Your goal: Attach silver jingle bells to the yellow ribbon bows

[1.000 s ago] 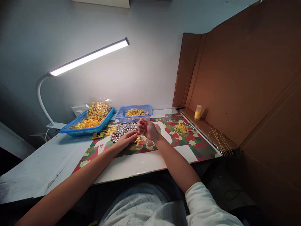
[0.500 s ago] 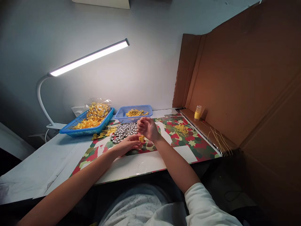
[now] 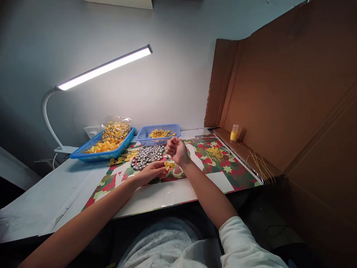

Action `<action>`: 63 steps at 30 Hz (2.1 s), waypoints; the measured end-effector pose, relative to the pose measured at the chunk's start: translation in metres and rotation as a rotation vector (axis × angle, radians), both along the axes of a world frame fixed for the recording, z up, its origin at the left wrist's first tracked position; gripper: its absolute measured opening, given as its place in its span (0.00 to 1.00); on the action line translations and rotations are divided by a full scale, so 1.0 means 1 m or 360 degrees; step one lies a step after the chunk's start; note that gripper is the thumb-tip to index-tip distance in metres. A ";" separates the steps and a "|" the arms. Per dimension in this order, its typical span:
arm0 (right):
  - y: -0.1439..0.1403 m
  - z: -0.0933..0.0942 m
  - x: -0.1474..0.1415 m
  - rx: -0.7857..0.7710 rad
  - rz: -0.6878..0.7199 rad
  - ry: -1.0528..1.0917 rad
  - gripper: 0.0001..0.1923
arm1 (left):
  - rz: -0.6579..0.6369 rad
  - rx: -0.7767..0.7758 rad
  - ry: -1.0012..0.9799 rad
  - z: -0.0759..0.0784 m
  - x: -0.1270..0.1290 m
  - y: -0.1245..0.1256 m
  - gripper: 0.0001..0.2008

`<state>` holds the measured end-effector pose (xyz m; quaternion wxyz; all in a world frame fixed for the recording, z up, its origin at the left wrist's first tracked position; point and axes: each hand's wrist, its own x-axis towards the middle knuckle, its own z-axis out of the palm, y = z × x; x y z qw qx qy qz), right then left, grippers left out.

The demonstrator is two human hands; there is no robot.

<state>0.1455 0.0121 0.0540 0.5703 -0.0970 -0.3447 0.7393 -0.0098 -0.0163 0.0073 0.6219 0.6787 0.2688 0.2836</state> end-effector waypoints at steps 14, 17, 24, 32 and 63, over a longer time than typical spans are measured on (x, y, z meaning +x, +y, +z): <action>0.009 -0.011 -0.001 -0.0046 -0.0360 -0.0386 0.15 | 0.0111 -0.0067 -0.0189 -0.003 0.005 -0.003 0.12; 0.010 -0.017 -0.005 -0.0118 -0.0256 -0.0695 0.11 | 0.0091 -0.0234 -0.0323 -0.003 0.005 -0.003 0.13; 0.015 -0.030 -0.006 -0.0084 -0.0441 -0.1057 0.09 | 0.0072 -0.0353 -0.0415 0.003 0.002 -0.006 0.14; 0.025 -0.041 -0.004 0.0033 -0.0732 -0.1428 0.11 | 0.0351 -0.0431 -0.0371 0.002 0.000 -0.002 0.19; 0.002 -0.033 -0.004 0.0744 -0.0218 -0.1677 0.20 | 0.0379 -0.0338 -0.0292 0.008 -0.025 0.008 0.15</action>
